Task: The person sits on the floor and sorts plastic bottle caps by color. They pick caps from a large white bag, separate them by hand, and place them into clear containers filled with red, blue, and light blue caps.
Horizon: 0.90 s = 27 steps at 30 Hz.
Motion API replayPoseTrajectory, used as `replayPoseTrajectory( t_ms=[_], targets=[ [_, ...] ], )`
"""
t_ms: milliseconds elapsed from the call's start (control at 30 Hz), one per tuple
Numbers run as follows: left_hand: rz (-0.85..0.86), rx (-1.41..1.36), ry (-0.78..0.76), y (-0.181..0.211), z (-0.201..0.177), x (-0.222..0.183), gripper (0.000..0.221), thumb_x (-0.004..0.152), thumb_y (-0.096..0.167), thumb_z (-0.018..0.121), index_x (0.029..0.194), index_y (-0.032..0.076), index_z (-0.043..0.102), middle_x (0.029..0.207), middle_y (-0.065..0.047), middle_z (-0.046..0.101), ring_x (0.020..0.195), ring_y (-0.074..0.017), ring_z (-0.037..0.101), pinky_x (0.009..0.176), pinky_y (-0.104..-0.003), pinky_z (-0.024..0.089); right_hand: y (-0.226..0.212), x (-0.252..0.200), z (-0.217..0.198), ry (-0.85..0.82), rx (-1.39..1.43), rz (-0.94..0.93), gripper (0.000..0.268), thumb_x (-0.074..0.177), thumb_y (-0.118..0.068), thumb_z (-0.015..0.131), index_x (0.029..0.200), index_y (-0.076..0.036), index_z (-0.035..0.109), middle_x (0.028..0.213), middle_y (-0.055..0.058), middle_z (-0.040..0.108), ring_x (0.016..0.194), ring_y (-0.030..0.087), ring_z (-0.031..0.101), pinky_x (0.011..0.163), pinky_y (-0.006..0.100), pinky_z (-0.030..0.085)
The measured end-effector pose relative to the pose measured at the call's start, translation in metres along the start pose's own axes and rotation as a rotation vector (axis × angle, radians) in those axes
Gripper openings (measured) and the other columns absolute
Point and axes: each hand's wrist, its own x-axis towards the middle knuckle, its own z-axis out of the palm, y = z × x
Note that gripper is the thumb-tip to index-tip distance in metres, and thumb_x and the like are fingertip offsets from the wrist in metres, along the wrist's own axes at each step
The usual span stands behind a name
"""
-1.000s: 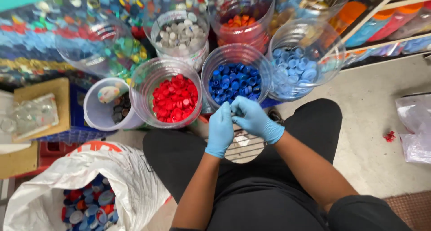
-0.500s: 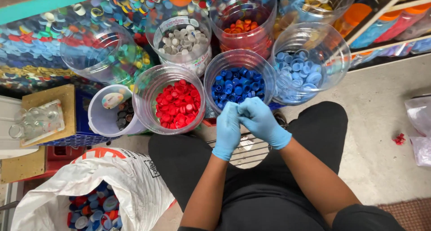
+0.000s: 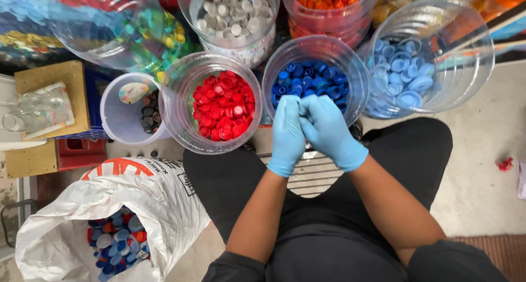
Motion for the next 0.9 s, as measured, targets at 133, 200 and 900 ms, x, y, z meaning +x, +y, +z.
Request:
replayPoseTrajectory(
  t_ms=[133, 200, 900],
  targets=[
    [-0.061, -0.052, 0.092, 0.002, 0.003, 0.006, 0.033, 0.111, 0.012, 0.047, 0.084, 0.002, 0.060, 0.075, 0.001, 0.047, 0.078, -0.0113, 0.044, 0.098, -0.026, 0.048, 0.012, 0.002, 0.008, -0.081, -0.001, 0.033, 0.027, 0.081, 0.000, 0.080, 0.096, -0.012, 0.060, 0.075, 0.003, 0.055, 0.077, 0.035, 0.057, 0.075, 0.046, 0.049],
    [-0.064, -0.119, 0.133, -0.030, -0.003, 0.013, 0.031, 0.111, 0.018, 0.050, 0.085, 0.005, 0.061, 0.079, -0.001, 0.051, 0.079, -0.0114, 0.047, 0.095, -0.029, 0.049, 0.021, -0.001, 0.021, -0.054, -0.022, 0.012, 0.029, 0.080, -0.003, 0.080, 0.097, -0.012, 0.059, 0.077, 0.005, 0.057, 0.078, 0.037, 0.058, 0.076, 0.047, 0.049],
    [-0.115, -0.241, 0.127, -0.081, -0.020, 0.004, 0.031, 0.107, 0.033, 0.060, 0.092, 0.008, 0.070, 0.086, -0.008, 0.065, 0.083, -0.0157, 0.063, 0.092, -0.034, 0.055, 0.002, -0.027, 0.021, 0.070, -0.152, -0.108, 0.028, 0.091, -0.020, 0.080, 0.090, -0.016, 0.053, 0.070, 0.000, 0.051, 0.068, 0.034, 0.057, 0.070, 0.043, 0.047]
  ],
)
